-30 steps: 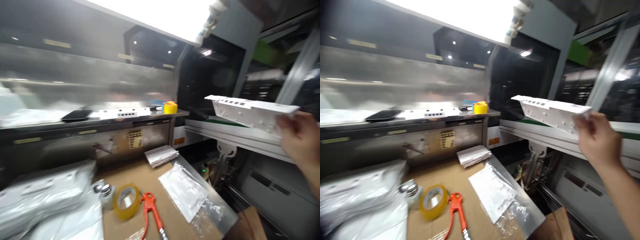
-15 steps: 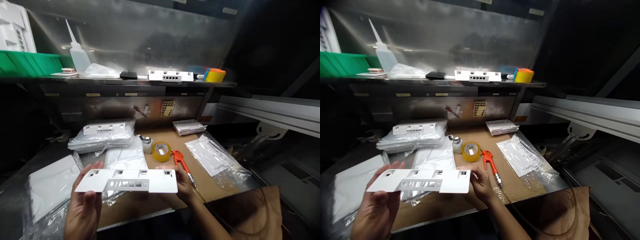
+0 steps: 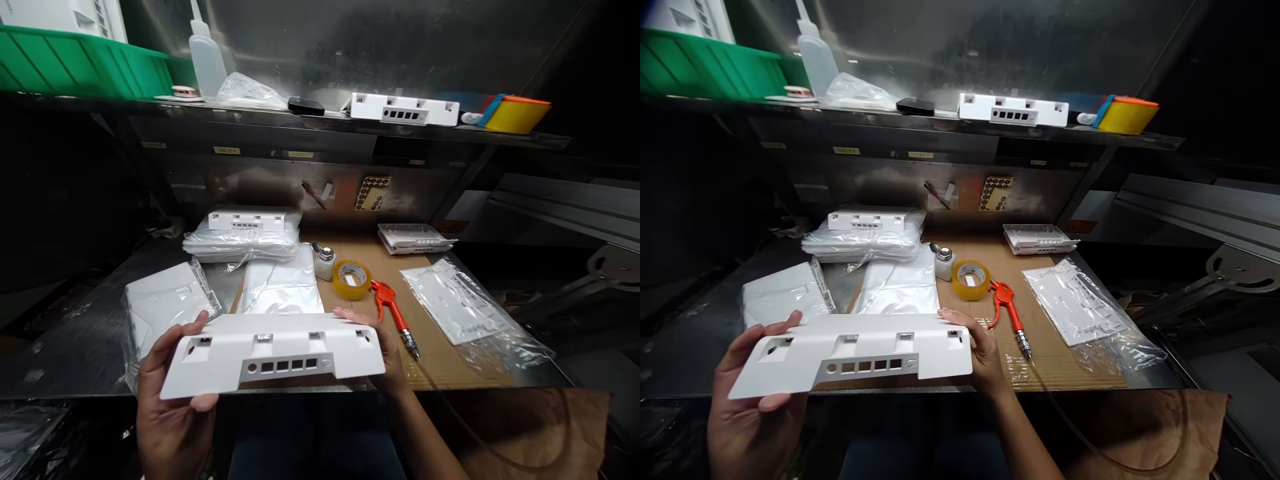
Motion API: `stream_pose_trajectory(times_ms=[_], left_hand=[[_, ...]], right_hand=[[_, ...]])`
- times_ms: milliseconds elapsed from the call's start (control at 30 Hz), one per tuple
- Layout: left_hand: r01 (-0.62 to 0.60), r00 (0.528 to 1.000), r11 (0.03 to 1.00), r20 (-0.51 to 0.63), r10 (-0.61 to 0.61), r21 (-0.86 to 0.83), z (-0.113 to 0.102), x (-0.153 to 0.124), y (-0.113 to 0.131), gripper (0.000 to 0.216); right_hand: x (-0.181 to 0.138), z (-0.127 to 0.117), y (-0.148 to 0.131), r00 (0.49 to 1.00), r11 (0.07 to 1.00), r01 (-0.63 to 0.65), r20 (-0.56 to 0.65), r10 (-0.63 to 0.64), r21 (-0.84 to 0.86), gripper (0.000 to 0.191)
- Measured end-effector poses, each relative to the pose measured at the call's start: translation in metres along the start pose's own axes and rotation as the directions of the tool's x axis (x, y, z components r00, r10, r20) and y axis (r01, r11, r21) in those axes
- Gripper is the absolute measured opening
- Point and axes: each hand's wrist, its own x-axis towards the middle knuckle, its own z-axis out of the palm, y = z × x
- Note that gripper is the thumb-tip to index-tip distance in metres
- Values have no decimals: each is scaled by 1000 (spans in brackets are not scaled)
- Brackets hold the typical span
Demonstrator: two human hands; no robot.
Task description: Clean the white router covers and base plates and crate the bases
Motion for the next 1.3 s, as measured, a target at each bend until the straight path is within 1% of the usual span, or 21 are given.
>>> stream_pose_trajectory(times_ms=[100,233,367,433,467,500,533,567,633,667,700,733,800,867,900,967,1000,1067,1167,1233,1300], left_hand=[[-103,994,995,36,103,-5,9,-7,2,70],[-105,993,994,56,107,-43,13,-13,0,69],[-100,995,992,21,102,-75,11,-18,-5,72],[-70,997,986,13,73,-150,10,-17,-8,73],[-21,1000,974,-6,21,-226,9,-15,-9,71],[65,997,945,-10,-72,-320,7,-12,-9,70],[192,980,892,26,-199,-409,5,-9,-10,72],[342,937,814,103,-334,-470,3,-6,-12,75],[616,786,645,296,-543,-452,-3,-3,-17,78],[700,713,587,359,-602,-407,-7,-3,-21,77],[743,669,555,380,-639,-375,-10,-4,-26,75],[754,655,545,364,-662,-365,-14,-7,-32,73],[743,664,550,319,-676,-382,-22,-14,-44,70],[724,687,569,324,-651,-390,-31,-21,-56,70],[714,698,583,333,-634,-387,-35,-24,-62,70],[700,714,611,339,-612,-371,-45,-29,-72,74],[694,720,622,328,-612,-362,-49,-30,-76,77],[688,725,635,290,-625,-350,-56,-31,-83,84],[685,724,638,235,-648,-352,-62,-31,-87,87],[709,701,614,253,-666,-348,-63,-32,-86,83],[740,671,584,310,-674,-333,-63,-33,-83,81]], right_hand=[[-4,-6,3,999,999,-38,-12,37,-20,35],[-5,-10,6,999,999,-43,-27,42,-22,34],[-5,-9,7,998,999,-18,-64,16,-29,30],[-7,-8,8,996,999,23,-84,-25,-25,30],[-9,-8,8,993,998,61,-96,-63,-25,30],[-10,-9,7,988,994,107,-105,-110,-30,30],[-12,-10,7,981,987,156,-108,-160,-42,29],[-14,-11,6,973,977,203,-100,-208,-61,29],[-17,-14,6,957,955,276,-54,-283,-110,28],[-19,-15,6,952,944,297,-27,-304,-142,28],[-20,-17,6,951,937,303,-9,-310,-174,28],[-22,-18,7,953,936,294,-8,-302,-194,28],[-25,-22,9,973,962,200,-81,-218,-185,35],[-32,-26,11,983,989,-2,-183,-26,-149,43],[-36,-29,12,973,985,-113,-214,84,-127,43],[-47,-33,15,943,957,-279,-211,256,-84,42],[-52,-35,15,936,946,-317,-180,302,-60,44],[-62,-37,16,934,942,-336,-130,333,-2,48],[-71,-36,15,934,942,-336,-121,336,24,47],[-72,-35,12,933,942,-336,-126,337,28,48],[-71,-34,9,934,943,-332,-128,333,35,48]])
